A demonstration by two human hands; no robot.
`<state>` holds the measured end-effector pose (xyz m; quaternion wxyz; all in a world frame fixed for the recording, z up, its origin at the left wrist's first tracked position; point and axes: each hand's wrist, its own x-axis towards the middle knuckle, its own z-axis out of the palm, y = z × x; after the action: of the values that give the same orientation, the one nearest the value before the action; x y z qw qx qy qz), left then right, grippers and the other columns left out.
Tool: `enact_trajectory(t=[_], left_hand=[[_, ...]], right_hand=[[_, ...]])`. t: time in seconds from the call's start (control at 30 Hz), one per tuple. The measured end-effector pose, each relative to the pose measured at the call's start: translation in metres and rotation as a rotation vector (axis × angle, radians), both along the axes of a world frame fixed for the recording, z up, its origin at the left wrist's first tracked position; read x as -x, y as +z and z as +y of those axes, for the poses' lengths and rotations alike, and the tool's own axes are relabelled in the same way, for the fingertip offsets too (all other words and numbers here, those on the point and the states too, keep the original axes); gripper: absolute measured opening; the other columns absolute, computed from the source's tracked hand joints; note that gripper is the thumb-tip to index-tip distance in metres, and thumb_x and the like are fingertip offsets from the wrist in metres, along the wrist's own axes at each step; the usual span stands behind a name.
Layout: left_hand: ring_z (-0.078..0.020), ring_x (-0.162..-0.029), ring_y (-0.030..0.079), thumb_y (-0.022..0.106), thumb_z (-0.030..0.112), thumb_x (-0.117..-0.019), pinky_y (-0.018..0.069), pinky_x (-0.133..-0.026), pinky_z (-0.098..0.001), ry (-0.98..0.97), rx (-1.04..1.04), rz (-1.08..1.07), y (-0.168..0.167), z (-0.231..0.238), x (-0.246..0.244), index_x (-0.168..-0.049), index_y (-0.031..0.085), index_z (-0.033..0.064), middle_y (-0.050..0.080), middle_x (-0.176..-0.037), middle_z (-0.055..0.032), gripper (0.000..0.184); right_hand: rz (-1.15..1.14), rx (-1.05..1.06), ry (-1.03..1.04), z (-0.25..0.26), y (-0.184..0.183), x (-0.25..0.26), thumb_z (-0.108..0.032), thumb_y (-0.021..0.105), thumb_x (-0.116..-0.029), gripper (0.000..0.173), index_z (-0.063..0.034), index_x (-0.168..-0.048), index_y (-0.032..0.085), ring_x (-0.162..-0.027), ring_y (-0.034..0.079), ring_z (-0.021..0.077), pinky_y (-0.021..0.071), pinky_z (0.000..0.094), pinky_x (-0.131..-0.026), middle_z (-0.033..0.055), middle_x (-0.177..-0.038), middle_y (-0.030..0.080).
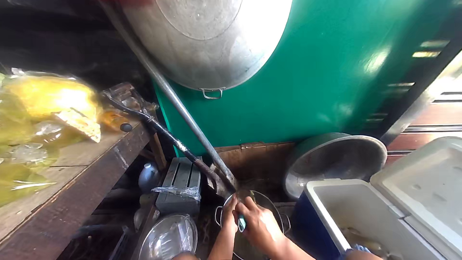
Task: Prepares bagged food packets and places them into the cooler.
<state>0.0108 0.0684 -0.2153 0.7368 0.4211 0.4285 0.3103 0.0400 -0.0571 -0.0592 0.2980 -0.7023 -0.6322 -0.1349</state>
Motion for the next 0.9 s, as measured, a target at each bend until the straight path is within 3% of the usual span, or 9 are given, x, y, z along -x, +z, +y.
enact_trajectory(t=[0.03, 0.1, 0.17, 0.2, 0.3, 0.47, 0.67, 0.77, 0.9], left_hand=[[-0.0244, -0.104, 0.066, 0.047, 0.029, -0.1103, 0.0535, -0.093, -0.0442, 0.004, 0.009, 0.02, 0.0, 0.0, -0.001, -0.137, 0.06, 0.0011, 0.068, -0.12, -0.0197, 0.041], [-0.0175, -0.067, 0.06, 0.047, 0.037, -0.1102, 0.0498, -0.058, -0.0341, 0.005, 0.027, 0.169, 0.011, -0.001, -0.005, -0.135, 0.063, 0.0081, 0.067, -0.097, -0.0135, 0.042], [-0.0229, -0.072, 0.067, 0.046, 0.035, -0.1106, 0.0568, -0.061, -0.0373, -0.069, 0.012, 0.224, 0.025, -0.002, 0.002, -0.137, 0.062, 0.0073, 0.067, -0.119, -0.0178, 0.041], [-0.0273, -0.086, 0.071, 0.046, 0.033, -0.1109, 0.0602, -0.071, -0.0425, -0.114, -0.013, 0.271, 0.035, -0.002, 0.005, -0.138, 0.061, 0.0072, 0.064, -0.13, -0.0189, 0.04], [-0.0305, -0.106, 0.07, 0.048, 0.028, -0.1104, 0.0596, -0.087, -0.0504, -0.146, -0.164, 0.355, 0.046, 0.0, 0.008, -0.132, 0.066, 0.0048, 0.064, -0.135, -0.0181, 0.037], [-0.022, -0.088, 0.073, 0.048, 0.028, -0.1103, 0.0618, -0.075, -0.0416, -0.164, -0.269, 0.47, 0.066, 0.011, 0.02, -0.13, 0.069, 0.0105, 0.067, -0.13, -0.0114, 0.034], [-0.0169, -0.08, 0.072, 0.049, 0.029, -0.11, 0.0617, -0.073, -0.0383, -0.186, -0.378, 0.547, 0.072, 0.017, 0.032, -0.128, 0.071, 0.0139, 0.071, -0.122, -0.0068, 0.032], [-0.0148, -0.075, 0.071, 0.049, 0.027, -0.1101, 0.061, -0.069, -0.0363, -0.184, -0.389, 0.525, 0.07, 0.018, 0.034, -0.127, 0.072, 0.0134, 0.072, -0.121, -0.0055, 0.032], [-0.0139, -0.07, 0.069, 0.048, 0.024, -0.1103, 0.0597, -0.064, -0.0338, -0.167, -0.343, 0.464, 0.066, 0.018, 0.036, -0.126, 0.072, 0.0119, 0.071, -0.122, -0.0054, 0.031]], right_hand=[[-0.021, -0.012, 0.003, 0.001, -0.004, -0.003, -0.022, 0.07, -0.086, 0.011, -0.0117, -0.091, 0.071, -0.059, 0.067, 0.0243, 0.0554, 0.0384, -0.046, 0.0112, -0.086, 0.066], [0.077, 0.043, -0.065, 0.004, -0.011, -0.02, -0.021, 0.069, -0.0878, 0.014, -0.01, -0.096, 0.073, -0.066, 0.07, 0.027, 0.0586, 0.0422, -0.053, 0.0143, -0.093, 0.068], [0.27, 0.23, -0.15, 0.009, -0.029, -0.044, -0.027, 0.062, -0.097, 0.024, -0.0097, -0.108, 0.074, -0.082, 0.072, 0.0294, 0.0606, 0.0451, -0.069, 0.0173, -0.107, 0.069], [0.364, 0.319, -0.172, 0.01, -0.043, -0.056, -0.028, 0.06, -0.099, 0.027, -0.01, -0.114, 0.074, -0.09, 0.072, 0.0304, 0.06, 0.0457, -0.076, 0.0183, -0.114, 0.067], [0.552, 0.448, -0.172, 0.004, -0.104, -0.076, -0.026, 0.061, -0.0995, 0.028, -0.0111, -0.12, 0.073, -0.108, 0.069, 0.032, 0.0571, 0.0479, -0.091, 0.0186, -0.127, 0.065], [0.675, 0.414, -0.063, -0.021, -0.19, -0.055, -0.017, 0.067, -0.0967, 0.022, -0.0079, -0.115, 0.075, -0.12, 0.066, 0.0345, 0.0561, 0.0487, -0.098, 0.0213, -0.136, 0.063], [0.752, 0.446, -0.014, -0.032, -0.235, -0.021, -0.016, 0.067, -0.0963, 0.023, -0.006, -0.116, 0.075, -0.119, 0.067, 0.0359, 0.0542, 0.0509, -0.101, 0.021, -0.129, 0.068], [0.924, 0.353, -0.25, -0.033, -0.239, -0.014, -0.021, 0.069, -0.0965, 0.025, -0.0033, -0.113, 0.075, -0.107, 0.07, 0.035, 0.0533, 0.0539, -0.098, 0.0189, -0.11, 0.074], [1.195, 0.248, -0.54, -0.04, -0.238, -0.026, -0.026, 0.068, -0.0994, 0.028, -0.0029, -0.114, 0.072, -0.088, 0.072, 0.0305, 0.0561, 0.0539, -0.084, 0.0172, -0.099, 0.074]])
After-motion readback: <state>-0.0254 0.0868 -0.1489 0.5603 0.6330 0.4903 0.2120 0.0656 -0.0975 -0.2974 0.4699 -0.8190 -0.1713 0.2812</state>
